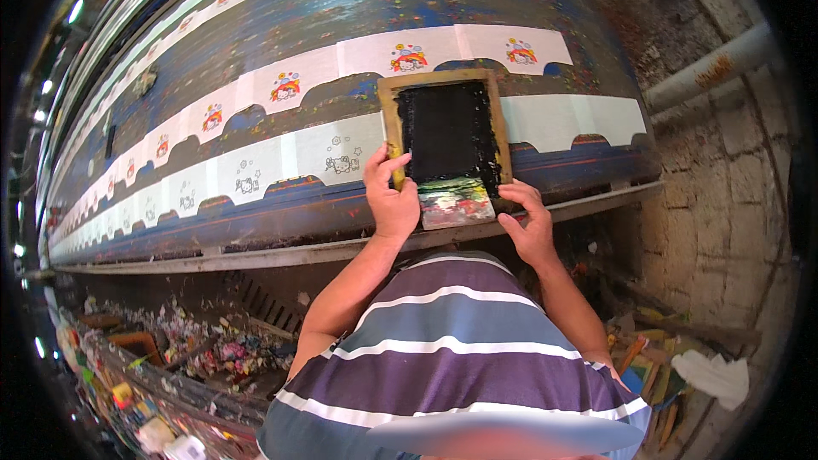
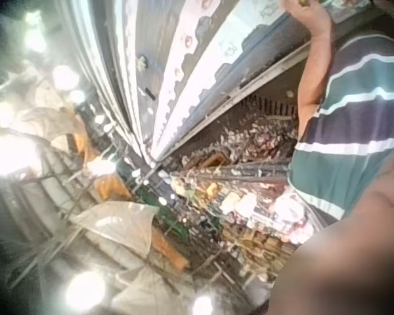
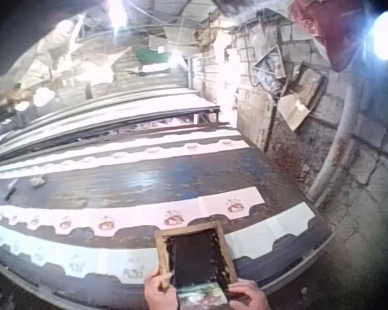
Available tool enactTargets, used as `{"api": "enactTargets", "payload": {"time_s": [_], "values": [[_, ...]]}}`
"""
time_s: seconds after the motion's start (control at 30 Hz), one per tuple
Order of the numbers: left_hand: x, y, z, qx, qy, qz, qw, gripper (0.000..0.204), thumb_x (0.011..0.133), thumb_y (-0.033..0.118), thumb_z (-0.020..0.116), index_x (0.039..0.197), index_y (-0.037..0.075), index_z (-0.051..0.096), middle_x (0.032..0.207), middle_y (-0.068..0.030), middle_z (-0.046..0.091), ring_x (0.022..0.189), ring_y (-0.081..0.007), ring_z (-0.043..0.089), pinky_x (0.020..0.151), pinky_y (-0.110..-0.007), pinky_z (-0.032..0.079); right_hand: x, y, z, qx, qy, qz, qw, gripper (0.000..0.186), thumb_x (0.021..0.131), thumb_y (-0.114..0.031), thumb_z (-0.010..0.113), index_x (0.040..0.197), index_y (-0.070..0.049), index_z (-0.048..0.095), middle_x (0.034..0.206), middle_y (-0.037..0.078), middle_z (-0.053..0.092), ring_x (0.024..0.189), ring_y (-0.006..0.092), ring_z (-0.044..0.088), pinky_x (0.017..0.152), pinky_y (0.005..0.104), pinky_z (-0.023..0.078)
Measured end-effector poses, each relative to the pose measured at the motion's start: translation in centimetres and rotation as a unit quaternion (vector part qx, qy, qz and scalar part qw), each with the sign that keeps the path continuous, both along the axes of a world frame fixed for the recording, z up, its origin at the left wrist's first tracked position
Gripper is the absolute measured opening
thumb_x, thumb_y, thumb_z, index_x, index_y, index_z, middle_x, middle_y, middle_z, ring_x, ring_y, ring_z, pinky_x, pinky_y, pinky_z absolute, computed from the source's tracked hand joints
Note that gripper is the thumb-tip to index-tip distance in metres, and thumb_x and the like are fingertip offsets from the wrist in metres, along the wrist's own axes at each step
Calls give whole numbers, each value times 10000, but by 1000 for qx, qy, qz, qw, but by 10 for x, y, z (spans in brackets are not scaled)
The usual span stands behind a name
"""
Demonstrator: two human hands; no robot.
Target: The person uses a squeegee to spread black ink across a screen-printing frame held over a long printed banner. The person repeatedly wipes the squeegee on a nearby surface and continues spreading ink across the screen.
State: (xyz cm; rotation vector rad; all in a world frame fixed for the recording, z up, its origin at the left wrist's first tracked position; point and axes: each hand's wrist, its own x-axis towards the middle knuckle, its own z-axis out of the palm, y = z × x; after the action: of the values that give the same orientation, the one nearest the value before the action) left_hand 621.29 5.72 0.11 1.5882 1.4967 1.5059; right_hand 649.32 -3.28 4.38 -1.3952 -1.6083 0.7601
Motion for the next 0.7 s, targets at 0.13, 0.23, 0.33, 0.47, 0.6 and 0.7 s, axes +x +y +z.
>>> {"api": "enactTargets", "payload": {"time_s": [0.13, 0.23, 0.33, 0.47, 0.6, 0.7], "values": [[15, -2, -3, -38, 20, 11, 999, 470, 843, -140, 704, 1247, 69, 822, 1566, -211, 643, 1492, -373, 625, 1269, -445, 471, 22, 3, 3, 0, -5, 22, 1000, 407, 946, -112, 869, 1338, -53, 780, 1470, 154, 746, 1501, 410, 599, 1298, 553, 424], [17, 0, -5, -66, -1, 10, 998, 457, 849, -139, 706, 1239, 70, 823, 1580, -214, 640, 1492, -368, 627, 1268, -445, 475, 30, 3, 2, -8, -3, 38, 999, 402, 953, -117, 865, 1340, -53, 780, 1467, 156, 746, 1501, 413, 598, 1295, 550, 426], [19, 0, -7, -74, -14, 10, 997, 453, 853, -140, 706, 1234, 74, 823, 1584, -216, 642, 1497, -366, 624, 1267, -446, 480, 30, 4, 1, -4, -21, 30, 999, 389, 957, -118, 858, 1333, -53, 781, 1465, 160, 747, 1494, 419, 599, 1291, 544, 429], [21, 0, -8, -85, 6, 4, 996, 460, 851, -133, 716, 1244, 82, 821, 1598, -219, 636, 1499, -372, 623, 1263, -444, 482, 22, 7, 7, 3, -76, 12, 997, 407, 941, -137, 881, 1328, -60, 784, 1469, 167, 722, 1487, 440, 593, 1261, 562, 450], [20, 1, -7, -101, 17, 1, 995, 473, 859, -117, 731, 1282, 83, 808, 1603, -219, 641, 1498, -380, 620, 1268, -443, 474, 7, 16, 24, 82, -219, 94, 968, 452, 907, -156, 913, 1334, -82, 783, 1490, 155, 682, 1483, 446, 588, 1230, 565, 473], [15, 3, -6, -82, 31, -9, 996, 463, 904, -98, 738, 1334, 66, 786, 1598, -209, 654, 1461, -352, 648, 1239, -428, 501, -8, 33, 36, 113, -277, 186, 936, 516, 858, -109, 893, 1358, -91, 768, 1471, 153, 669, 1439, 421, 611, 1191, 548, 499]]}}
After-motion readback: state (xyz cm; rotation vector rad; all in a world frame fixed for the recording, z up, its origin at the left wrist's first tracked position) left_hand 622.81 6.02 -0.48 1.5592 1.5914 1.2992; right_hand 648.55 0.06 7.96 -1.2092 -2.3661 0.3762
